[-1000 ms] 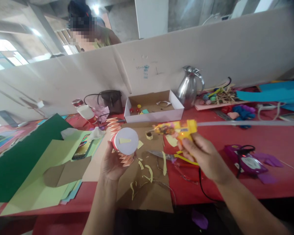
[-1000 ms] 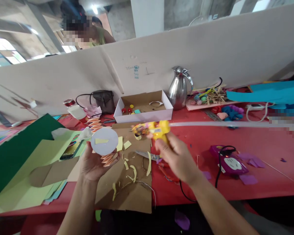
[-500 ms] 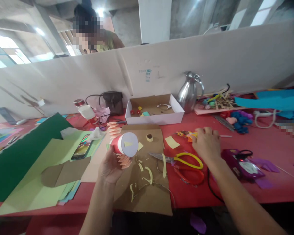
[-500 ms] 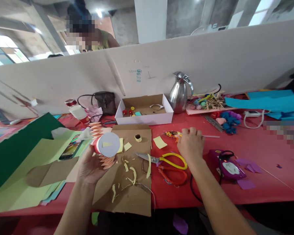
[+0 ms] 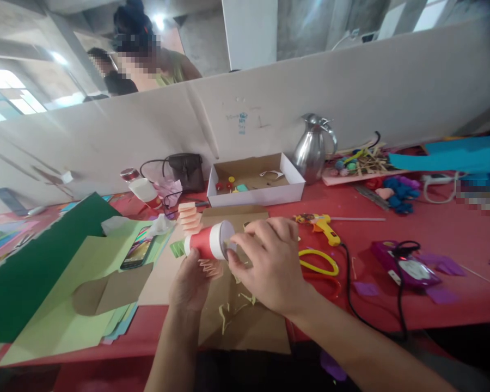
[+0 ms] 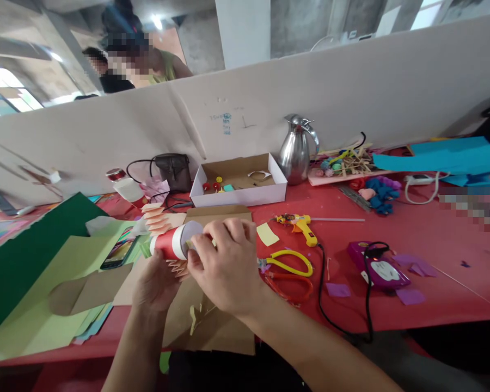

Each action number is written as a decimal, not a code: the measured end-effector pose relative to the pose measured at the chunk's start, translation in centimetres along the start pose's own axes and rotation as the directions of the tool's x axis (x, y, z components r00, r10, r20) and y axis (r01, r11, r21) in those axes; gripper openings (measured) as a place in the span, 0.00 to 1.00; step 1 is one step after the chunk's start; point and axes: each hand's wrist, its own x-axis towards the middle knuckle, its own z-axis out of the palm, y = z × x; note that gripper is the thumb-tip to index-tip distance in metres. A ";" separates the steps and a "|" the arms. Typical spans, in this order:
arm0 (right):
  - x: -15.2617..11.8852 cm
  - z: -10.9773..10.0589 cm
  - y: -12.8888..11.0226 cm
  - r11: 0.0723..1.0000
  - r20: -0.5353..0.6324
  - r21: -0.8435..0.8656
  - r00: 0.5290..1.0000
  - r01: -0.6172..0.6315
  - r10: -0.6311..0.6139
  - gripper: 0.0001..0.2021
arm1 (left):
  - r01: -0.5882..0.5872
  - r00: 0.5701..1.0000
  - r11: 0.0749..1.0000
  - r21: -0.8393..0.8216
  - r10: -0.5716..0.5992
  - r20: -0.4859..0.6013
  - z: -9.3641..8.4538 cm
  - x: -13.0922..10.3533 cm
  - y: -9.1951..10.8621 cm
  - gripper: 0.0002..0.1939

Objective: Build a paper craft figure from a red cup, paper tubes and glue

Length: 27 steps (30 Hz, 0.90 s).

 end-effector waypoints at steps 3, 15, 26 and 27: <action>0.1 0.3 0.0 0.999 -0.010 -0.025 0.999 0.034 -0.035 0.03 | -0.037 0.999 0.999 0.018 0.037 0.017 0.3 -0.1 -0.2 0.17; -0.5 0.3 7.9 0.945 0.223 -0.212 0.929 -0.248 0.294 0.06 | -0.077 0.975 0.992 0.096 0.095 -0.199 0.3 0.8 1.5 0.19; -2.7 0.0 9.6 0.843 0.492 -0.497 0.733 -0.206 0.469 0.14 | -0.128 0.988 0.709 0.694 0.153 0.026 3.1 8.1 1.7 0.19; -2.8 0.0 9.6 0.844 0.483 -0.472 0.727 -0.253 0.488 0.12 | -0.127 0.988 0.687 0.716 0.150 0.030 3.4 8.7 2.0 0.20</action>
